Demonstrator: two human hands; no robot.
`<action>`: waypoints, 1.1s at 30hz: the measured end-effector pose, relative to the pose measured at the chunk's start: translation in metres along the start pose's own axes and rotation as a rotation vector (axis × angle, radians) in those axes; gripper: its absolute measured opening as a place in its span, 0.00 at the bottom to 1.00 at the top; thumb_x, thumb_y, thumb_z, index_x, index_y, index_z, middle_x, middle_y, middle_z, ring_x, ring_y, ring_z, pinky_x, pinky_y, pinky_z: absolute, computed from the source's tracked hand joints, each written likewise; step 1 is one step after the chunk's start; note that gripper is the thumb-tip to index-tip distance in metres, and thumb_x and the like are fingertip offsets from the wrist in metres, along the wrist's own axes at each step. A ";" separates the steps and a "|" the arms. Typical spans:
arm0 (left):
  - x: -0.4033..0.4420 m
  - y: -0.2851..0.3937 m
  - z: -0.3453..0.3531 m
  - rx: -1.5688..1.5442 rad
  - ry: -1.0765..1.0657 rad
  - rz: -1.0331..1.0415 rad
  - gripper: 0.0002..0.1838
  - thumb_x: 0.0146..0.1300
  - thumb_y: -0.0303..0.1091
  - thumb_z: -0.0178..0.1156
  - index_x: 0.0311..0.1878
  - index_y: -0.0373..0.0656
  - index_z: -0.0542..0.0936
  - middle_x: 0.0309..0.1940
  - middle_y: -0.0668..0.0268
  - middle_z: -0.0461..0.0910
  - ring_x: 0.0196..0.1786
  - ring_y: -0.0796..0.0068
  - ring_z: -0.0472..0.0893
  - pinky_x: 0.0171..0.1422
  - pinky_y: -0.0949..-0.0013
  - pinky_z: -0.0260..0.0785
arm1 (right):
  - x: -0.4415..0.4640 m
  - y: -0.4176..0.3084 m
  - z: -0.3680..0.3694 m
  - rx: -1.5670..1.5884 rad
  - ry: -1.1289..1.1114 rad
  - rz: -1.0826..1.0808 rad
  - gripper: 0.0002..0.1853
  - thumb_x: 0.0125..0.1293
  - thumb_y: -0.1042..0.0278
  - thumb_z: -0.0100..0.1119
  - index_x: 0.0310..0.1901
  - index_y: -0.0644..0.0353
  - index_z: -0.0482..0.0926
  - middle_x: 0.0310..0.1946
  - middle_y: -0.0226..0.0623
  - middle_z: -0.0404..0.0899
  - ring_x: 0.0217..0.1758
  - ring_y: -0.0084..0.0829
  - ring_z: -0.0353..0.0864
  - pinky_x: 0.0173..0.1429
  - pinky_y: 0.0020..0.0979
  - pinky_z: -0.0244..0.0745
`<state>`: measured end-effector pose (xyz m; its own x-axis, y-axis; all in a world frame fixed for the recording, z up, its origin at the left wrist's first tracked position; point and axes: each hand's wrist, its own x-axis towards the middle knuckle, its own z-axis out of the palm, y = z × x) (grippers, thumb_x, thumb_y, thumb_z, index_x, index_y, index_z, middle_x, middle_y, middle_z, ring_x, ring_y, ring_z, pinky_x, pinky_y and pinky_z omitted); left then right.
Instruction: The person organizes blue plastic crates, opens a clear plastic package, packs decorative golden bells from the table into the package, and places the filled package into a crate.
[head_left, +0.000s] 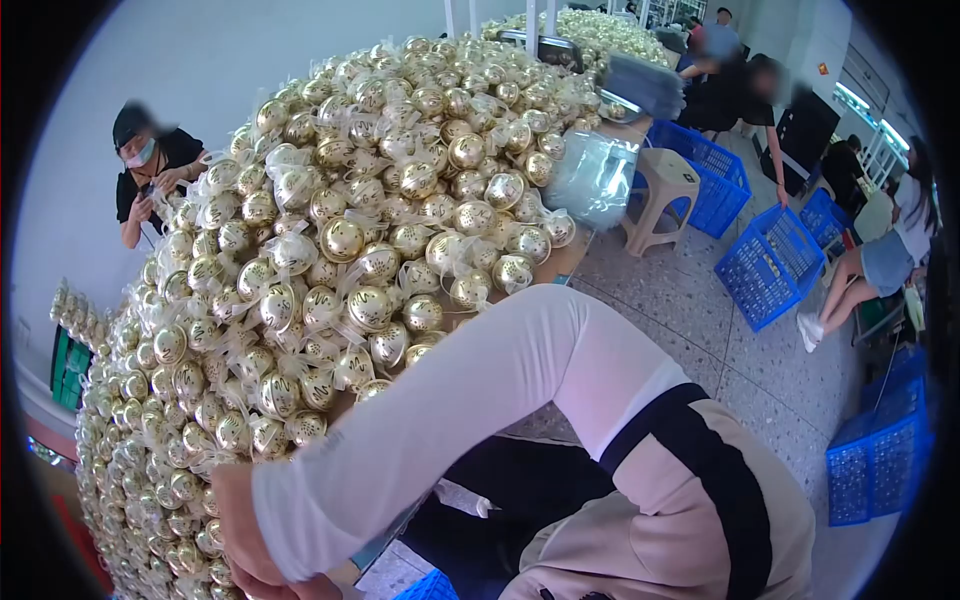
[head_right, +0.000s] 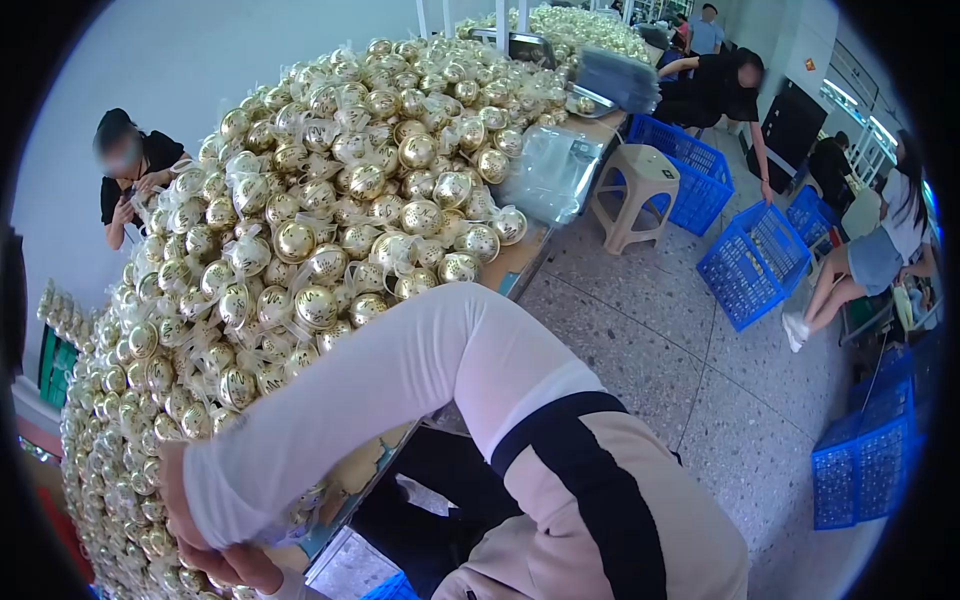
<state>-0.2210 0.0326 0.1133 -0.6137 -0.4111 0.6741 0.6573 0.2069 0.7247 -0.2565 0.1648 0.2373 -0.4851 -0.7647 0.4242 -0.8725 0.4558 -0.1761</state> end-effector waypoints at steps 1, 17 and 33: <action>0.001 0.003 0.003 -0.014 -0.006 0.018 0.23 0.61 0.41 0.51 0.55 0.35 0.66 0.48 0.61 0.69 0.50 0.75 0.68 0.56 0.66 0.60 | 0.001 -0.002 0.001 -0.001 -0.027 -0.002 0.10 0.50 0.59 0.57 0.29 0.54 0.82 0.33 0.30 0.75 0.42 0.32 0.72 0.42 0.33 0.69; 0.006 0.062 0.034 0.313 -0.047 0.351 0.19 0.64 0.46 0.55 0.47 0.39 0.75 0.40 0.56 0.76 0.44 0.63 0.75 0.45 0.61 0.69 | 0.006 0.024 0.012 0.048 -0.242 0.042 0.11 0.53 0.57 0.57 0.30 0.55 0.82 0.34 0.31 0.77 0.44 0.31 0.74 0.46 0.37 0.70; 0.000 0.090 0.075 -0.001 0.052 0.248 0.19 0.57 0.49 0.59 0.31 0.39 0.78 0.29 0.66 0.77 0.27 0.78 0.74 0.30 0.73 0.65 | 0.005 -0.010 0.082 -0.379 0.290 0.463 0.10 0.51 0.58 0.54 0.23 0.53 0.80 0.31 0.31 0.73 0.39 0.32 0.69 0.31 0.31 0.63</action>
<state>-0.1939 0.1177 0.1892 -0.4103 -0.3925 0.8232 0.7857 0.3061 0.5375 -0.2553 0.1189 0.1684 -0.7233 -0.3222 0.6107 -0.4712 0.8769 -0.0954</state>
